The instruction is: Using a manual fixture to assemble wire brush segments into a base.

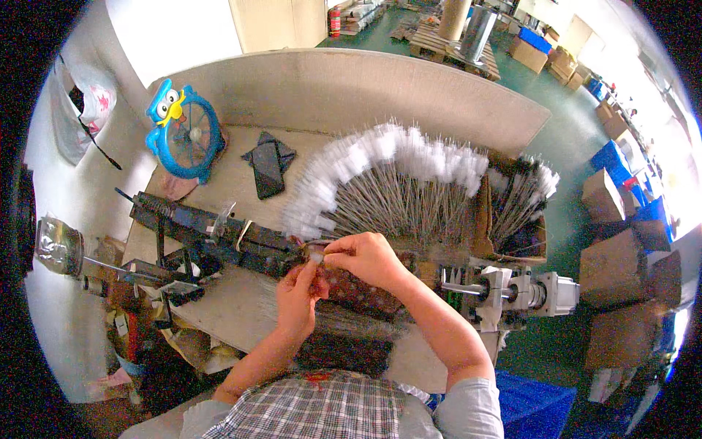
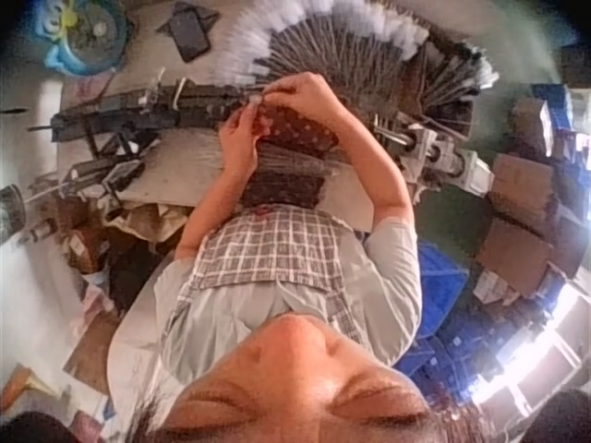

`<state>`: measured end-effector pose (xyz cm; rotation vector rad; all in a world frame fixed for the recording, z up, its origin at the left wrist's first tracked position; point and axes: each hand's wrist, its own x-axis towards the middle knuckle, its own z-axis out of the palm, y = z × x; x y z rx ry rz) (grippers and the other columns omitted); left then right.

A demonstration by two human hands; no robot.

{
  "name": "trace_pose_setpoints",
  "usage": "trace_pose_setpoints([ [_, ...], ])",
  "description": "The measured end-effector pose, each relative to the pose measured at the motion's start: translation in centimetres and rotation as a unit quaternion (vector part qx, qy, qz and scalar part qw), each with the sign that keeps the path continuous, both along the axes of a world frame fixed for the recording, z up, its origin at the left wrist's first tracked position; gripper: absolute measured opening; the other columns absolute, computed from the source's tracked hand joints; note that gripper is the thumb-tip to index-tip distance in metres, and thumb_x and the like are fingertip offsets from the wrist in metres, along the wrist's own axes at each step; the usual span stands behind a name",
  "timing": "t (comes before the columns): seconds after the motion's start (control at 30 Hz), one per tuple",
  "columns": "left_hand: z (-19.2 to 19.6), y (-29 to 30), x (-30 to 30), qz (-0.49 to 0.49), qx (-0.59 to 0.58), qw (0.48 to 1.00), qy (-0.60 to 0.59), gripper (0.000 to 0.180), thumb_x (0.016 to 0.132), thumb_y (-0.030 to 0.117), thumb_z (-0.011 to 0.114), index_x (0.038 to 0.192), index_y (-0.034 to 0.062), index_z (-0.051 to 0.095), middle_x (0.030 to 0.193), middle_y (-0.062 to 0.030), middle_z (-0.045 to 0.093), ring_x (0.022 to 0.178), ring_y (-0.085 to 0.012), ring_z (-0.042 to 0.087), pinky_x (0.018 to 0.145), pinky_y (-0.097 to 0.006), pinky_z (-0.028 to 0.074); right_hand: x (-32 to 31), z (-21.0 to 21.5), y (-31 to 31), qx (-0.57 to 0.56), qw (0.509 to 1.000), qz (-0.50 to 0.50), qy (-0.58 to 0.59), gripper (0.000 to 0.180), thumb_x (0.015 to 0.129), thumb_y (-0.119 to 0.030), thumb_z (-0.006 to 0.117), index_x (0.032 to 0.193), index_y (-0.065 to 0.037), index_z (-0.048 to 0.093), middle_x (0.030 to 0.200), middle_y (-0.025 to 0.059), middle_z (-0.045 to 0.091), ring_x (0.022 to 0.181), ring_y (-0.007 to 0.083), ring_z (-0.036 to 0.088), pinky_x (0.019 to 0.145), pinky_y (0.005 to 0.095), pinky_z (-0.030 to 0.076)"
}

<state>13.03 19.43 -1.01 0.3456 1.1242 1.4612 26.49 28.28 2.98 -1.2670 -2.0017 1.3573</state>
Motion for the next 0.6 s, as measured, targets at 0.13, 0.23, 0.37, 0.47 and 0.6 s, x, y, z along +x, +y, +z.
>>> trace_pose_setpoints([
  [0.13,-0.5,0.1,-0.2,-0.002,0.008,1.0,0.005,0.02,0.089,0.019,0.057,0.084,0.0004,0.059,0.067,-0.0057,0.059,0.057,-0.0112,0.054,0.052,-0.024,0.043,0.2,0.4,0.2,0.005,1.0,0.013,0.008,0.022,0.075,-0.024,0.066,0.089,-0.007,0.069,0.073,0.0105,0.067,0.065,0.0159,0.064,0.065,0.028,0.05],
  [0.23,-0.4,0.1,-0.2,-0.007,0.014,1.0,0.004,0.019,0.089,0.018,0.057,0.083,0.0004,0.059,0.067,-0.0056,0.059,0.056,-0.0117,0.054,0.052,-0.024,0.043,0.2,0.1,0.3,0.019,1.0,0.015,0.01,0.022,0.076,-0.024,0.065,0.089,-0.008,0.07,0.074,0.0103,0.067,0.065,0.0166,0.064,0.065,0.0281,0.05],
  [0.37,0.1,-0.1,-0.3,-0.04,0.003,0.999,0.026,0.027,0.092,0.027,0.05,0.086,0.0018,0.058,0.071,-0.0072,0.06,0.062,-0.0155,0.057,0.059,-0.028,0.046,0.1,0.7,0.6,-0.032,0.999,0.028,-0.006,0.024,0.079,-0.02,0.068,0.094,-0.002,0.068,0.077,0.0049,0.069,0.071,0.0032,0.057,0.066,0.0223,0.048],
  [0.47,0.0,0.2,-0.5,-0.045,0.014,0.998,-0.049,0.033,0.093,0.035,0.045,0.094,0.0036,0.057,0.081,-0.0086,0.062,0.074,-0.0194,0.06,0.071,-0.033,0.048,0.1,-0.3,0.3,0.024,0.999,0.019,0.03,0.023,0.078,-0.027,0.062,0.087,-0.008,0.069,0.074,0.0111,0.067,0.067,0.0226,0.065,0.065,0.0322,0.05],
  [0.6,-0.1,0.1,-0.1,0.043,-0.001,0.981,-0.188,0.036,0.093,0.037,0.043,0.104,0.0054,0.055,0.101,-0.0081,0.062,0.094,-0.0199,0.059,0.086,-0.036,0.045,-1.1,1.1,-1.9,0.202,0.978,0.003,-0.055,0.026,0.074,-0.033,0.065,0.082,-0.008,0.067,0.076,0.0085,0.063,0.077,0.0272,0.06,0.066,0.0398,0.047],
])
